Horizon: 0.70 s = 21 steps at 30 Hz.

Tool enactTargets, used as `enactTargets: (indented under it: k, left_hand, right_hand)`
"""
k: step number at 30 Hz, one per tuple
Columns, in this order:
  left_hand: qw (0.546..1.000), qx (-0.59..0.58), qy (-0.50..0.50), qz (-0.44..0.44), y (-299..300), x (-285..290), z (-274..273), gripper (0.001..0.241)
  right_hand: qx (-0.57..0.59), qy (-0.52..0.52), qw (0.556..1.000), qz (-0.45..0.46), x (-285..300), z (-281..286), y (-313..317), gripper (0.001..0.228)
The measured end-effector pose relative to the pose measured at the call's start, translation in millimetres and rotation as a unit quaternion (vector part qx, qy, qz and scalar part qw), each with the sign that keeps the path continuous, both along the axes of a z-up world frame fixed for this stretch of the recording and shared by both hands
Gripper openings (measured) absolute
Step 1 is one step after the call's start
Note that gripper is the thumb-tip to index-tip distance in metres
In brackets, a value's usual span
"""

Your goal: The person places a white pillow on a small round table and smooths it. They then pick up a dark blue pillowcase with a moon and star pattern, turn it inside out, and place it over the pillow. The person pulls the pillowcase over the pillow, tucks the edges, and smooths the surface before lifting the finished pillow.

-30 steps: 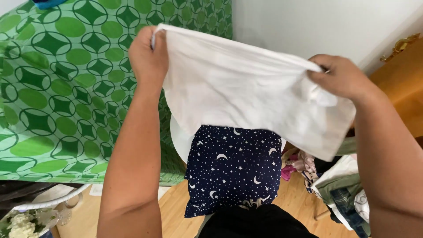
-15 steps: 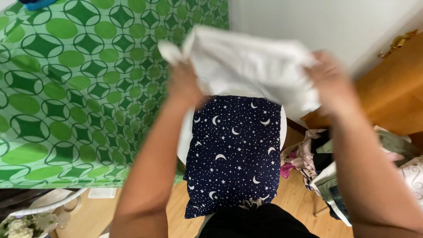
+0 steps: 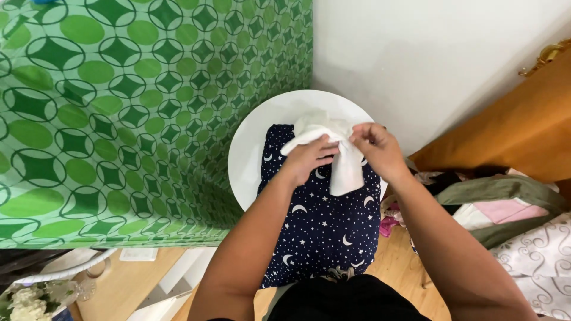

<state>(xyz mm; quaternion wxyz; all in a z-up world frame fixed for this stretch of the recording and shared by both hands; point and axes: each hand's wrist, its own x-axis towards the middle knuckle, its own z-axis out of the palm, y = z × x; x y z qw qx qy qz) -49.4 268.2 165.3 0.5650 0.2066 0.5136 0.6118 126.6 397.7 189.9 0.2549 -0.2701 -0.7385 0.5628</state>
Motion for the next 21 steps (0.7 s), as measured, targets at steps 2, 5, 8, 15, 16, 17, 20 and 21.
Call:
enactTargets:
  k: [2,5,8,15,16,17,20,21]
  left_hand:
    - [1.0,0.012,0.0,0.004,-4.4,1.2,13.2,0.049]
    - [0.999,0.007,0.021,0.029,-6.1,5.1,21.0,0.046]
    - [0.996,-0.005,0.057,0.067,-1.6,0.9,9.4,0.041]
    - [0.986,-0.016,0.038,0.16,-6.4,-15.5,19.8,0.037]
    - [0.986,-0.016,0.038,0.159,-5.9,-18.8,19.4,0.037]
    - [0.982,-0.003,-0.021,0.188,-5.4,-22.0,19.0,0.039]
    - [0.968,0.05,-0.104,0.223,-2.3,-37.0,5.5,0.045]
    - [0.961,0.091,-0.129,0.227,-0.5,-43.5,-0.8,0.049]
  right_hand:
    - [-0.008,-0.022,1.0,0.008,5.4,-6.7,-6.8,0.025]
    - [-0.047,-0.054,0.997,0.008,10.0,-9.3,-13.0,0.018]
    - [-0.097,-0.047,0.994,-0.009,12.3,-14.3,-4.2,0.011]
    - [-0.228,0.061,0.972,-0.004,32.0,-16.7,25.7,0.006]
    - [-0.227,0.061,0.972,-0.004,31.8,-12.5,25.8,0.006]
    - [-0.247,0.073,0.966,-0.028,31.7,-8.3,26.0,0.007]
    - [-0.253,0.091,0.961,-0.058,34.9,-4.4,31.9,0.01]
    - [-0.24,0.098,0.964,-0.067,36.1,-4.2,34.9,0.011]
